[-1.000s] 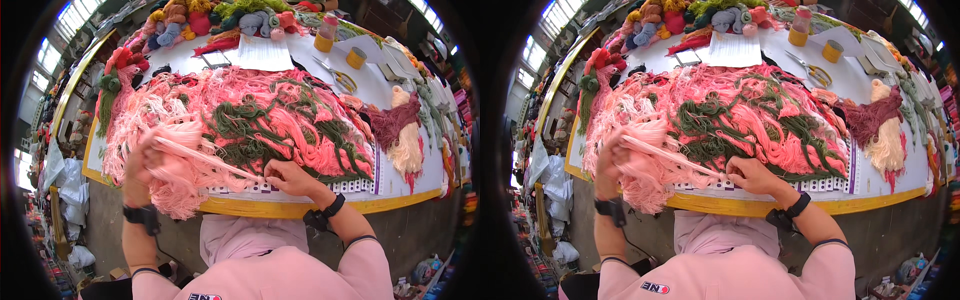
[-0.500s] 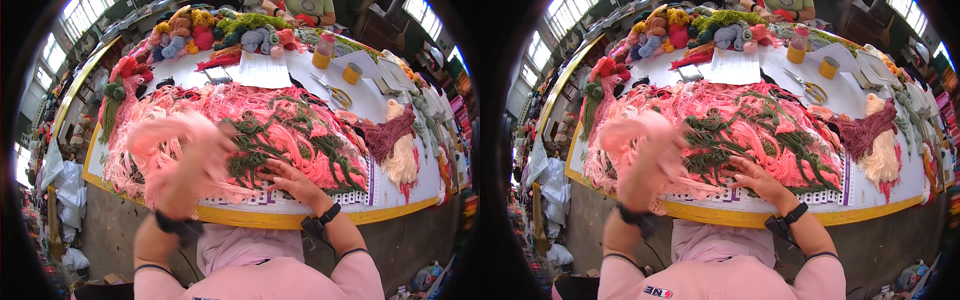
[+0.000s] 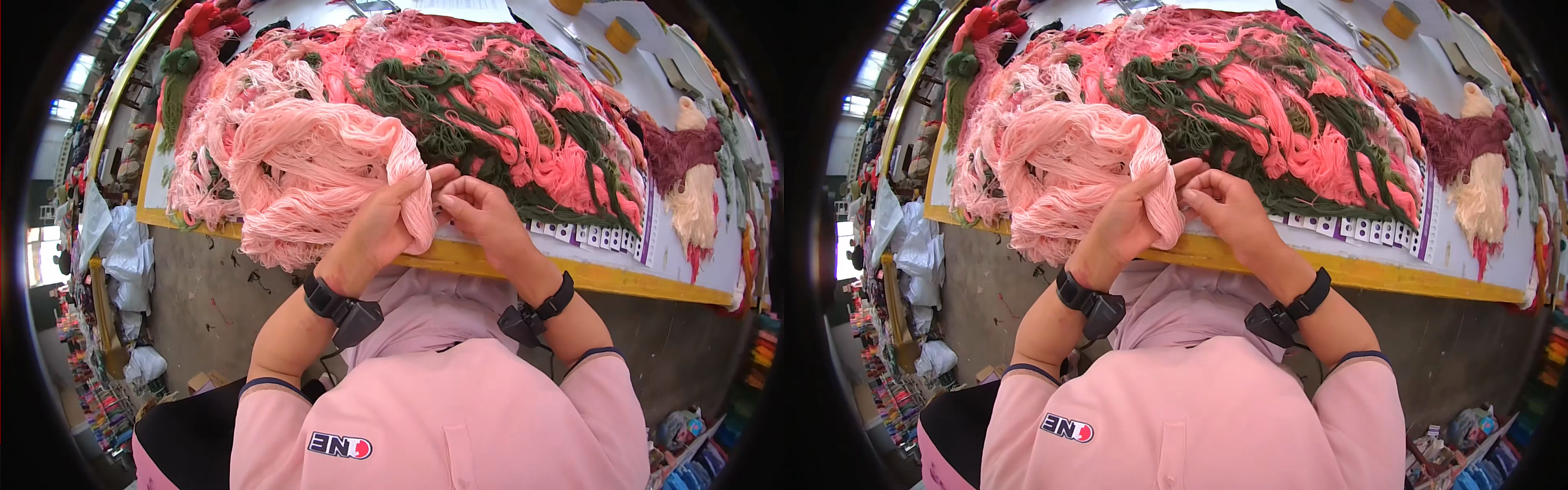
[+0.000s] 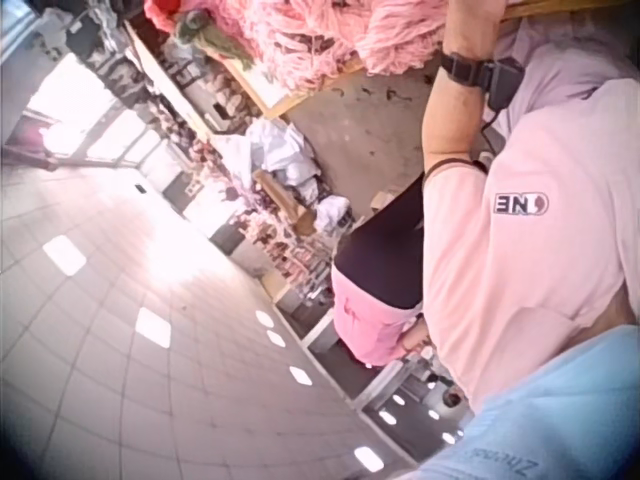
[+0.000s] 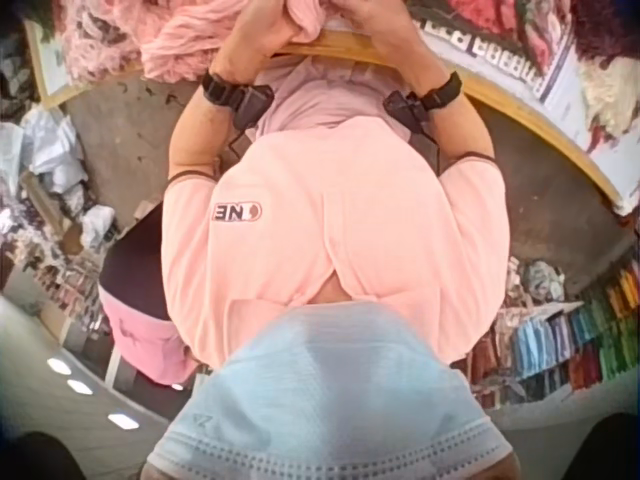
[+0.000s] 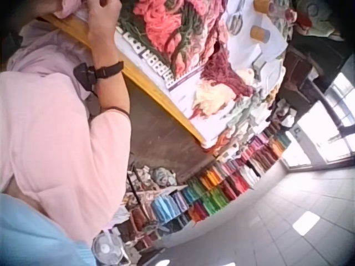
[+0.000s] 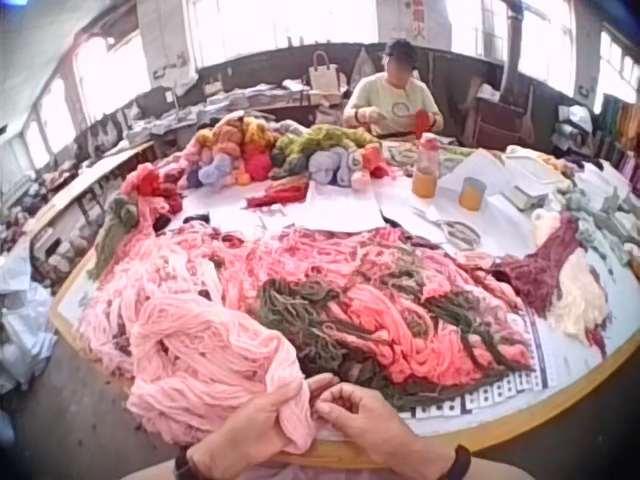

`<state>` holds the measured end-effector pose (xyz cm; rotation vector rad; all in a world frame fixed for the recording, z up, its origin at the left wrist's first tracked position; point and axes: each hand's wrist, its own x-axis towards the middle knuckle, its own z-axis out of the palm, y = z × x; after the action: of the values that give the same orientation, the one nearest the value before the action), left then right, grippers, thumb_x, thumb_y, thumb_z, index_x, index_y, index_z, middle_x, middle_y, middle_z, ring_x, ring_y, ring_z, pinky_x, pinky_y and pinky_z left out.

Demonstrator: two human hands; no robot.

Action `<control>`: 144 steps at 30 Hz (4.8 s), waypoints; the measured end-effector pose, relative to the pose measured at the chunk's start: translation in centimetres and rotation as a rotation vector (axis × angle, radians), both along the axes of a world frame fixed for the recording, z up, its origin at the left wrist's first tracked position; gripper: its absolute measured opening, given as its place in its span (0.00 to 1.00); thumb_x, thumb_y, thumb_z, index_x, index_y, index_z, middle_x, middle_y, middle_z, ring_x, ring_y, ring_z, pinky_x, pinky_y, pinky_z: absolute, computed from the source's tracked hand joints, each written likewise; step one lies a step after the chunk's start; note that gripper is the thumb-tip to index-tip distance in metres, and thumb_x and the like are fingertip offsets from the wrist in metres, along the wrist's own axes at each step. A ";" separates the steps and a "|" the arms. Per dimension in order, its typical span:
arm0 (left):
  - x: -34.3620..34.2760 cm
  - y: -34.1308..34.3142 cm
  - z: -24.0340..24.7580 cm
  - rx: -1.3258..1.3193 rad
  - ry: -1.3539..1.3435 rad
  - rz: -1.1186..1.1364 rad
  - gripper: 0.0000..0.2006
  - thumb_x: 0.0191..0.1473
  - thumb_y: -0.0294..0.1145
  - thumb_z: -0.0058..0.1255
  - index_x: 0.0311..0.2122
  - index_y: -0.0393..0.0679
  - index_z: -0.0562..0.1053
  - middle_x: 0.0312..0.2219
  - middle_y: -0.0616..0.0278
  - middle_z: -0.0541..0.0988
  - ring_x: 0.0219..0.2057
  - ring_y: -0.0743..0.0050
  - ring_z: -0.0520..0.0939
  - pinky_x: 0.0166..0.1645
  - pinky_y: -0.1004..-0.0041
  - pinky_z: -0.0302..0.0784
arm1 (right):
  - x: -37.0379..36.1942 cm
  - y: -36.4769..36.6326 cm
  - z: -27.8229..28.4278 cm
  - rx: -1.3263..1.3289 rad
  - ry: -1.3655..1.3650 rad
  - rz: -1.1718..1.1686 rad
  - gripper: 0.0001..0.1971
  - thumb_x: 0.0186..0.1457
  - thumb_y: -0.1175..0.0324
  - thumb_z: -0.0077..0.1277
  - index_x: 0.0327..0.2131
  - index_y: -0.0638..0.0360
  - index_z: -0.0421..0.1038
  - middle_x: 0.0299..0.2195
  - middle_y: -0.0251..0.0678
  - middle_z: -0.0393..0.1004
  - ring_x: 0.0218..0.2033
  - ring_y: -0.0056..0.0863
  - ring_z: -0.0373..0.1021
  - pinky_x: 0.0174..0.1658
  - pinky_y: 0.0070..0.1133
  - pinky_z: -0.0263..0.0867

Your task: The person separates strands of pink yarn from a pile of pink and green yarn, pulling and stretching them across the table. They then tie the pink yarn into a knot and place it back onto the pile.

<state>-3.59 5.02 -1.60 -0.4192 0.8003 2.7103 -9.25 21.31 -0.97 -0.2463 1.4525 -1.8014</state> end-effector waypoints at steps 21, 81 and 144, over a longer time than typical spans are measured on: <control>1.6 -0.8 0.9 -0.100 -0.004 0.074 0.26 0.66 0.45 0.34 0.57 0.29 0.61 0.50 0.49 0.72 0.50 0.62 0.75 0.56 0.65 0.72 | 1.2 0.5 -0.3 -0.050 0.142 0.029 0.05 0.58 0.69 0.53 0.33 0.60 0.71 0.30 0.23 0.70 0.28 0.08 0.61 0.31 0.11 0.58; 2.5 -0.3 1.2 -0.381 0.122 0.159 0.28 0.51 0.19 0.48 0.60 0.32 0.60 0.45 0.59 0.74 0.44 0.75 0.77 0.50 0.73 0.73 | 1.8 -0.3 0.2 -0.045 -0.086 -0.095 0.04 0.57 0.72 0.52 0.34 0.61 0.72 0.29 0.24 0.73 0.26 0.07 0.62 0.27 0.10 0.55; 2.5 -0.6 1.0 -0.367 0.149 0.108 0.30 0.51 0.19 0.52 0.60 0.31 0.59 0.41 0.58 0.74 0.41 0.73 0.78 0.47 0.72 0.76 | 1.6 0.7 -0.6 -0.143 -0.071 -0.075 0.07 0.66 0.67 0.41 0.35 0.58 0.66 0.25 0.28 0.74 0.24 0.11 0.61 0.29 0.11 0.59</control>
<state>-1.07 4.47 -0.58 -0.3469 1.3639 2.7157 -7.67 21.97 -1.56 -0.2001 1.3009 -1.9584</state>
